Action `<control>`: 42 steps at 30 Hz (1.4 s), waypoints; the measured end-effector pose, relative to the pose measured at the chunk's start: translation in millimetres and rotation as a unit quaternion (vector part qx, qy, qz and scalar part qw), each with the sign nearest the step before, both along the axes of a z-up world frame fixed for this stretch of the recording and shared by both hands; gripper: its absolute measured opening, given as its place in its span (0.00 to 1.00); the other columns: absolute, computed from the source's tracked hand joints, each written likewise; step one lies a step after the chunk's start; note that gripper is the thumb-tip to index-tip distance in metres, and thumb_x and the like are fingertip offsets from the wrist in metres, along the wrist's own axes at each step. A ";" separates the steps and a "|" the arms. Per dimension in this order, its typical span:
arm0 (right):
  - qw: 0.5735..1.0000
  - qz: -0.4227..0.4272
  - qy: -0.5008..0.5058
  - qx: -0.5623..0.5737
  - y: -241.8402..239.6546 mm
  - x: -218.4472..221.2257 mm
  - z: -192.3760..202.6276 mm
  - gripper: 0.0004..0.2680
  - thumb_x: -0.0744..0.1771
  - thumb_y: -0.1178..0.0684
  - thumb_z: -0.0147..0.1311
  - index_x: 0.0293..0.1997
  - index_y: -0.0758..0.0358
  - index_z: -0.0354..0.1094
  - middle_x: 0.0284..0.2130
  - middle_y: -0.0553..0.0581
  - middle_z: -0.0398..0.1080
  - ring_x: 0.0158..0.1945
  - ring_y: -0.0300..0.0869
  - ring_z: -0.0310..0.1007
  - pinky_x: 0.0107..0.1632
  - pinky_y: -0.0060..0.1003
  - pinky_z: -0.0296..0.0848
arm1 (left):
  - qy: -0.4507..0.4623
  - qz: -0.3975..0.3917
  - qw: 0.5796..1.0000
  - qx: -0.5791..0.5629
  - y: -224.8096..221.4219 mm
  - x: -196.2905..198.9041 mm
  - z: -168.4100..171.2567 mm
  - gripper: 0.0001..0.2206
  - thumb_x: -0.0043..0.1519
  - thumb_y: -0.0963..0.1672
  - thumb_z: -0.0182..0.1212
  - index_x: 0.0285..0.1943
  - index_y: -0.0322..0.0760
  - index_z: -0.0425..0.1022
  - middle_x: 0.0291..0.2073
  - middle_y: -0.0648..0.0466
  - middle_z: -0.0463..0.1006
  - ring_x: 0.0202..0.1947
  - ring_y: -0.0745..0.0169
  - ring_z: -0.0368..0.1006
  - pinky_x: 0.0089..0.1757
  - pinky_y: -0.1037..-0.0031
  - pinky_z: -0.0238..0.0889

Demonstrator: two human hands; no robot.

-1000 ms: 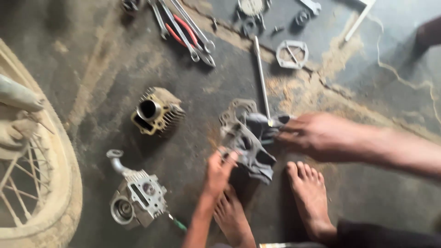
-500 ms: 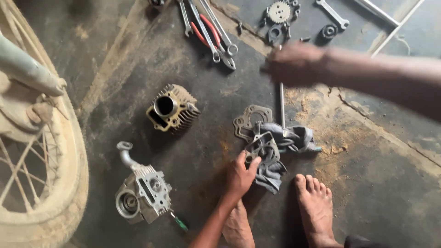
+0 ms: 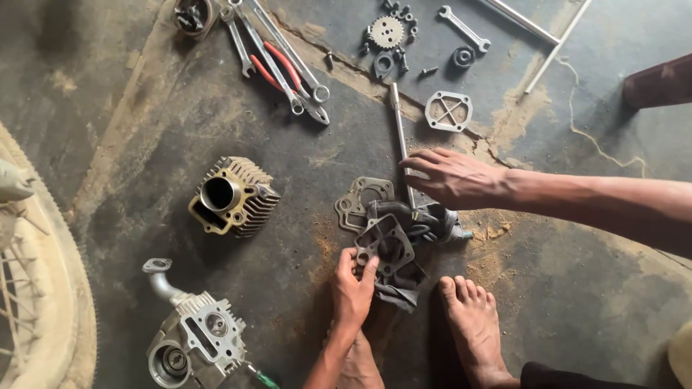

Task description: The recorder and an assistant are cleaning and inspecting motorcycle engine components on a workshop floor.

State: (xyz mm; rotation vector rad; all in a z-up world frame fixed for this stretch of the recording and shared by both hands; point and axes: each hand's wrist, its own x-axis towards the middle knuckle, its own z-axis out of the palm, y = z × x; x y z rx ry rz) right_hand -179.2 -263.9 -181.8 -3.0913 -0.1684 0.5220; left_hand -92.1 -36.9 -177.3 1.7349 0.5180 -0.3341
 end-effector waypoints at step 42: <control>1.000 0.003 -0.004 0.012 4.0 11.6 11.4 0.15 0.64 0.57 0.51 0.57 0.57 0.60 0.50 0.59 0.68 0.51 0.53 0.68 0.53 0.49 0.67 | -0.022 -0.159 0.987 -0.031 -48.0 43.6 23.4 0.27 0.67 0.42 0.54 0.72 0.27 0.49 0.35 0.48 0.86 0.30 0.58 0.83 0.37 0.69 0.74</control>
